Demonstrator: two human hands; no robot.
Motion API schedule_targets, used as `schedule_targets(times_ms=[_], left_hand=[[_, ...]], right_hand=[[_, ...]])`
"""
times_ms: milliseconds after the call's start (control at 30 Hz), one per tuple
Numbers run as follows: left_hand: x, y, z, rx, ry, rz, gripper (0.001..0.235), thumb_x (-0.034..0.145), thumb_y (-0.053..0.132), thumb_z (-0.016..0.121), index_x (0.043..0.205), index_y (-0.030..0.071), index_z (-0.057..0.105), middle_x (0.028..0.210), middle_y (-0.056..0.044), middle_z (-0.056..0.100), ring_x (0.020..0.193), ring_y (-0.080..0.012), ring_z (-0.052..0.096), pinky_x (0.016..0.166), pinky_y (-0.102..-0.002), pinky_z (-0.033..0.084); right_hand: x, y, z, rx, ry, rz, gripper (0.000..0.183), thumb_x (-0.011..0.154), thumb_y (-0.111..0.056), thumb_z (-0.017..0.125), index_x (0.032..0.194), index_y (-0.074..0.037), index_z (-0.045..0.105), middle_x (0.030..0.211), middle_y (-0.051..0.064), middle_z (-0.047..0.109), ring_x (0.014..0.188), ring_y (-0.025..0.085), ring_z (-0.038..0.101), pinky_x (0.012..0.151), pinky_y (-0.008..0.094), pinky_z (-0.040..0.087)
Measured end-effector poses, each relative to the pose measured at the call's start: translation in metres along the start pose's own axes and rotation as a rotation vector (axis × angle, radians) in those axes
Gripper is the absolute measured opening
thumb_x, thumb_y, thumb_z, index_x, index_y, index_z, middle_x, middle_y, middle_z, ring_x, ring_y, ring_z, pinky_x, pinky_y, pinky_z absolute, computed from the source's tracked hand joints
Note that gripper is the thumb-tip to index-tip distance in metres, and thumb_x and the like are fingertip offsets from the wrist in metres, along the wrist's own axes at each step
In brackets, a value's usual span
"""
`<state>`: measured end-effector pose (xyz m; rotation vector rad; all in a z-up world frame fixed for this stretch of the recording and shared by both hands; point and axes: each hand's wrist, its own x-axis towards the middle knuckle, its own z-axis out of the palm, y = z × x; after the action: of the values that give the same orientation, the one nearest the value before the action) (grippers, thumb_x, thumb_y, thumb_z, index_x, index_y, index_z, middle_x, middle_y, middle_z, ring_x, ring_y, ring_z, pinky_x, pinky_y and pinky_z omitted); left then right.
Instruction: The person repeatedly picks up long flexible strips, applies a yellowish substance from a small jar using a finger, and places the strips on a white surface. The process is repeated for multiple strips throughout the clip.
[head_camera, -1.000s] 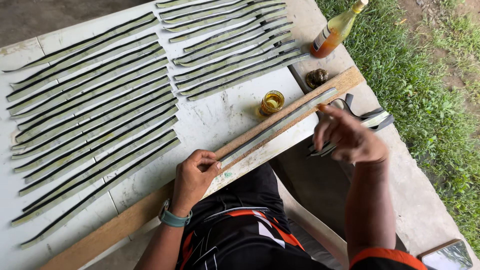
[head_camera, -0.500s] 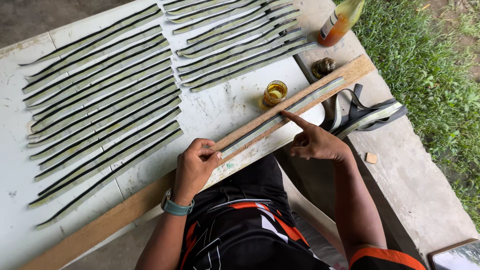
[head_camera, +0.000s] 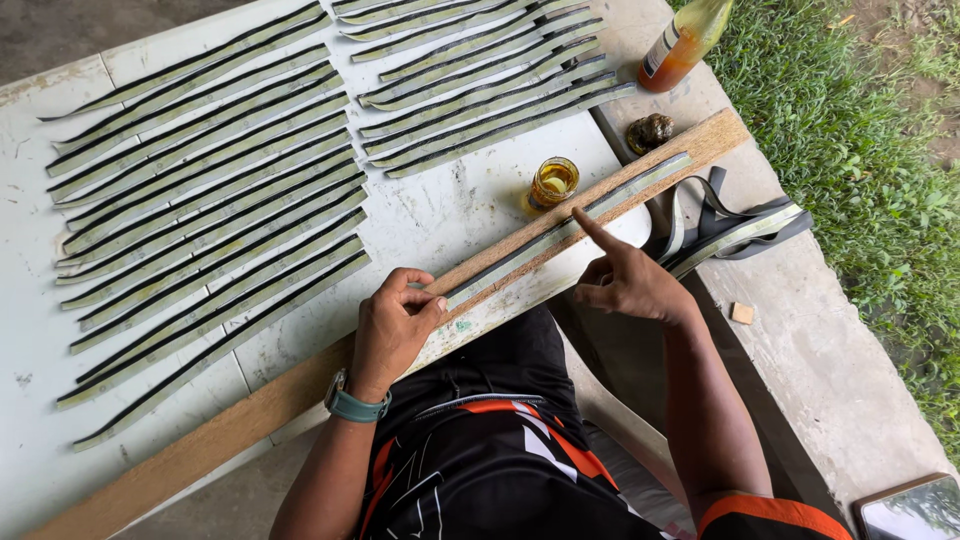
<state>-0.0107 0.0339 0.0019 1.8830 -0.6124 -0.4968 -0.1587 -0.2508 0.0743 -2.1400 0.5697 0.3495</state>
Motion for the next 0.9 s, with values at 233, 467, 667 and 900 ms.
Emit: schedule_targets(times_ms=[233, 467, 667, 900], left_hand=[[0.003, -0.003, 0.001, 0.024, -0.016, 0.000, 0.030, 0.087, 0.013, 0.075, 0.112, 0.000, 0.064, 0.083, -0.012, 0.079, 0.067, -0.0174, 0.077, 0.059, -0.031, 0.061], [0.002, 0.002, -0.001, 0.014, -0.022, 0.004, 0.028, 0.089, 0.014, 0.074, 0.113, 0.001, 0.064, 0.083, -0.012, 0.079, 0.068, -0.0188, 0.077, 0.060, -0.032, 0.061], [-0.002, -0.009, 0.000, 0.033, 0.003, 0.044, 0.028, 0.091, 0.014, 0.073, 0.114, 0.001, 0.065, 0.090, -0.013, 0.079, 0.077, -0.0218, 0.077, 0.065, -0.035, 0.060], [-0.009, -0.014, -0.002, -0.126, 0.073, 0.122, 0.026, 0.098, 0.021, 0.066, 0.115, 0.002, 0.069, 0.091, -0.011, 0.080, 0.084, -0.0173, 0.079, 0.072, -0.031, 0.063]], right_hand=[[-0.002, -0.024, 0.034, -0.214, -0.018, -0.034, 0.102, 0.077, -0.005, 0.069, 0.163, -0.025, 0.018, 0.077, 0.014, 0.079, 0.062, 0.016, 0.074, 0.070, 0.034, 0.064], [-0.005, -0.063, 0.082, -0.738, -0.163, 0.078, 0.089, 0.088, -0.020, 0.055, 0.167, -0.022, 0.014, 0.067, 0.015, 0.073, 0.060, 0.031, 0.071, 0.058, 0.044, 0.059], [0.004, -0.046, 0.078, -0.457, 0.074, -0.253, 0.054, 0.075, -0.021, 0.072, 0.128, -0.017, 0.060, 0.073, 0.012, 0.071, 0.069, 0.032, 0.071, 0.065, 0.044, 0.058], [0.078, -0.018, -0.040, -0.795, 0.305, -0.164, 0.069, 0.061, -0.011, 0.081, 0.127, -0.027, 0.071, 0.133, 0.008, 0.051, 0.125, 0.034, 0.046, 0.106, 0.046, 0.043]])
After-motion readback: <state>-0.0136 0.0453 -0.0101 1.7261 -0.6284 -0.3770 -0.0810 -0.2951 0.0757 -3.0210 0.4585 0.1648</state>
